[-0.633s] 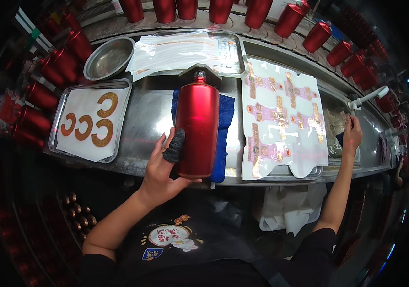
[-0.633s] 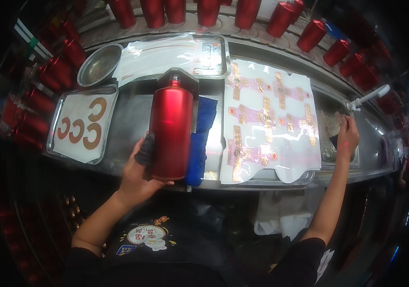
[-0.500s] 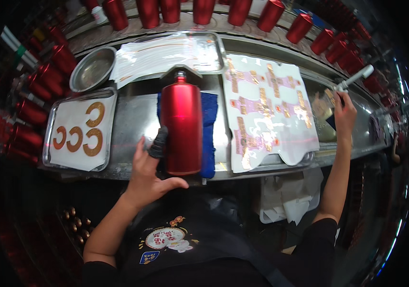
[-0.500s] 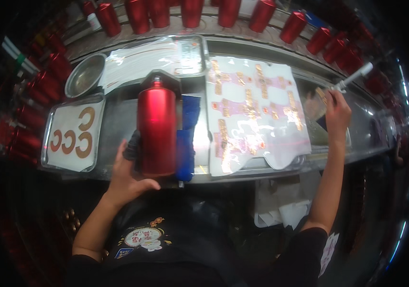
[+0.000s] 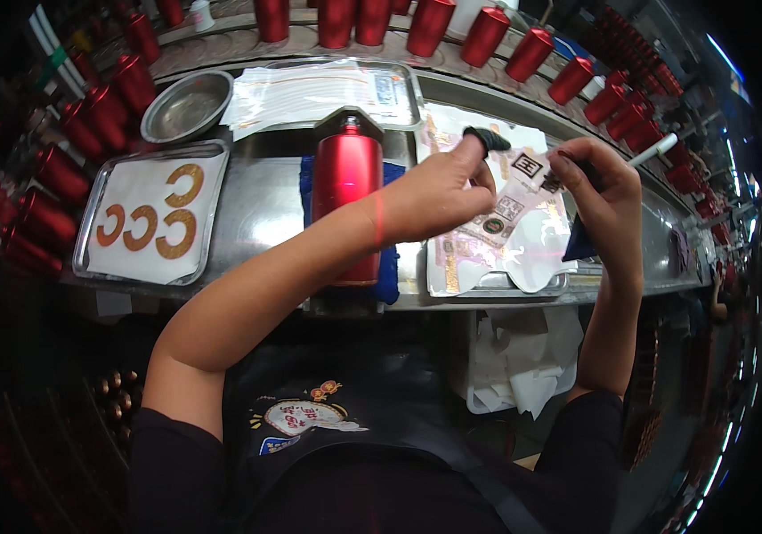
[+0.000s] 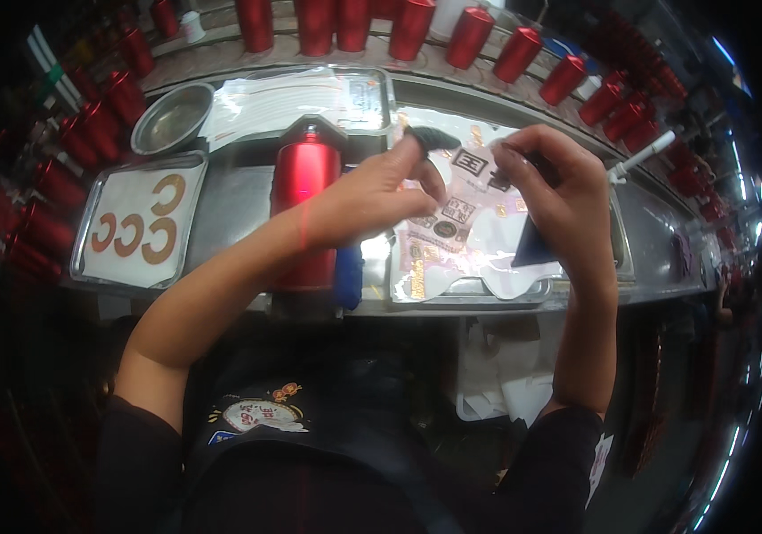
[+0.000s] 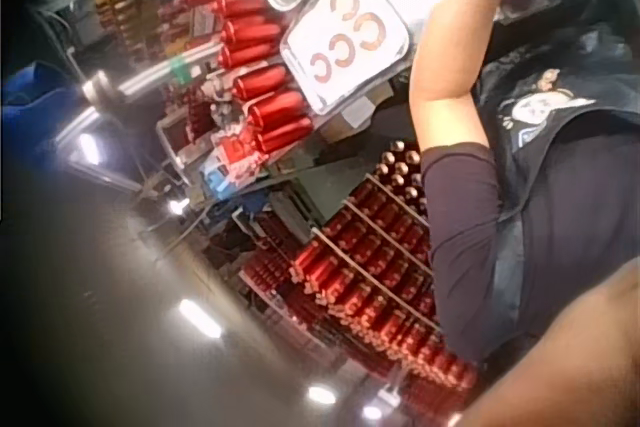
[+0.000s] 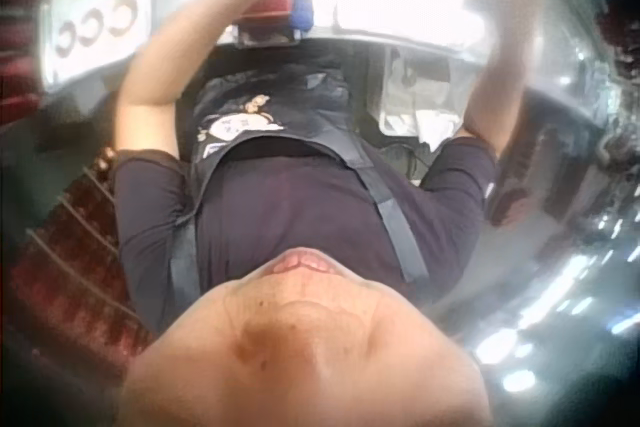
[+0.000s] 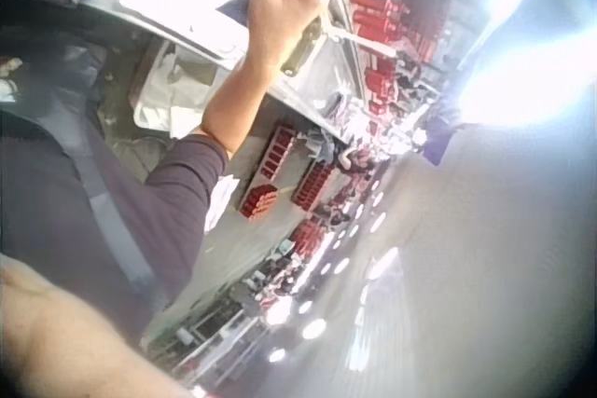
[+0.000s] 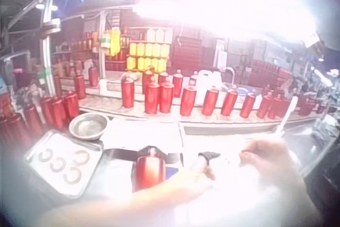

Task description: The person applies gold circular labels to red cylindrical containers. They peel each label from a backing sheet, position it on the container, and smooth it down with their fingers. The process is repeated for multiple containers.

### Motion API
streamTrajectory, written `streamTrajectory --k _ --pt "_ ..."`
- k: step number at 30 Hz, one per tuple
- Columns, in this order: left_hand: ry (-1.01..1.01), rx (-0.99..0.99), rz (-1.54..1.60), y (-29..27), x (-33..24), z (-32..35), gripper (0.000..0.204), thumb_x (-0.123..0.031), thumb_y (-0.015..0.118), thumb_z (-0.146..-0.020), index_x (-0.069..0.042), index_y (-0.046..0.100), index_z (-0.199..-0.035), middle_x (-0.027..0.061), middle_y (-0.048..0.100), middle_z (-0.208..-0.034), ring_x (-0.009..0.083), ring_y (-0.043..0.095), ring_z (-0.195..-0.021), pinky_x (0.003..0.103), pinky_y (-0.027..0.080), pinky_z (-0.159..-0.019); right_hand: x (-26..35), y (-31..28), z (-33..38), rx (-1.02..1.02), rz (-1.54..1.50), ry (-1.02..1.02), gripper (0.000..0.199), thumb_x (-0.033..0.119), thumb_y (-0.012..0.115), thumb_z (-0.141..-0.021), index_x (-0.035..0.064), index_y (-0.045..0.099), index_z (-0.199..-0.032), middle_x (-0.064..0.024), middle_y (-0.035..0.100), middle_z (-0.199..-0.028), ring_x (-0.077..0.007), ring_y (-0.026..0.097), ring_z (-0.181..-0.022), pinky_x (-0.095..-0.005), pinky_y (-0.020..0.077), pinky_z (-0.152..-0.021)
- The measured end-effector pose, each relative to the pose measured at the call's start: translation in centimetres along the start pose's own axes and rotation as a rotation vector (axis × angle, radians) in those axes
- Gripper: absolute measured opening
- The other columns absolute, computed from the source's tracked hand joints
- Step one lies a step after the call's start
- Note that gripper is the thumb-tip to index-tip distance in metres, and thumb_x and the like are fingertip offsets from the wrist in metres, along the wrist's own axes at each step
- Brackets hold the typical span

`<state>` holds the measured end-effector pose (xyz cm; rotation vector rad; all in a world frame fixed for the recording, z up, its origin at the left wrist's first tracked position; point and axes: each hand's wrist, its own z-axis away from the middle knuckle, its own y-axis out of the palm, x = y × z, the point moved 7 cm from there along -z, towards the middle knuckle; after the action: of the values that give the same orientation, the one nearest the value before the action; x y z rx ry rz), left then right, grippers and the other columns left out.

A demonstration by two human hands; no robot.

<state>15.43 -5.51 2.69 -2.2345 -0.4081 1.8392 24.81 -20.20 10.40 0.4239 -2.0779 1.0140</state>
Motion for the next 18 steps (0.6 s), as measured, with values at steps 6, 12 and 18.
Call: streamTrajectory --k 6,12,18 --pt "0.044 -0.192 -0.094 -0.6 -1.0 7.5 0.033 -0.011 0.069 -0.088 0.005 0.054 -0.114 0.0148 0.064 -0.090 0.0256 0.066 -0.086 0.037 0.051 -0.077 -0.1 2.8 1.3 0.064 -0.121 0.110 0.010 0.005 0.069 -0.095 -0.0044 0.065 -0.097 -0.0045 0.068 -0.090 -0.0079 0.063 -0.080 -0.0229 0.0510 -0.075" --pt "-0.283 -0.433 0.335 -3.4 2.4 14.5 0.034 -0.003 0.070 -0.090 0.000 0.052 -0.119 0.0025 0.065 -0.083 0.0099 0.064 -0.076 0.028 0.053 -0.070 -2.0 10.9 -2.0 0.300 -0.277 0.096 0.015 0.009 0.070 -0.094 -0.0054 0.069 -0.096 -0.0047 0.068 -0.085 -0.0095 0.065 -0.077 -0.0248 0.0533 -0.071" --pt "-0.348 -0.562 0.293 -7.1 7.2 16.5 0.027 -0.006 0.071 -0.091 -0.001 0.049 -0.105 0.0051 0.066 -0.086 0.0093 0.064 -0.081 0.025 0.053 -0.072 -2.4 17.6 -7.3 0.417 -0.107 -0.027 0.016 0.013 0.070 -0.095 -0.0035 0.070 -0.098 -0.0020 0.068 -0.084 -0.0076 0.061 -0.080 -0.0250 0.0515 -0.074"
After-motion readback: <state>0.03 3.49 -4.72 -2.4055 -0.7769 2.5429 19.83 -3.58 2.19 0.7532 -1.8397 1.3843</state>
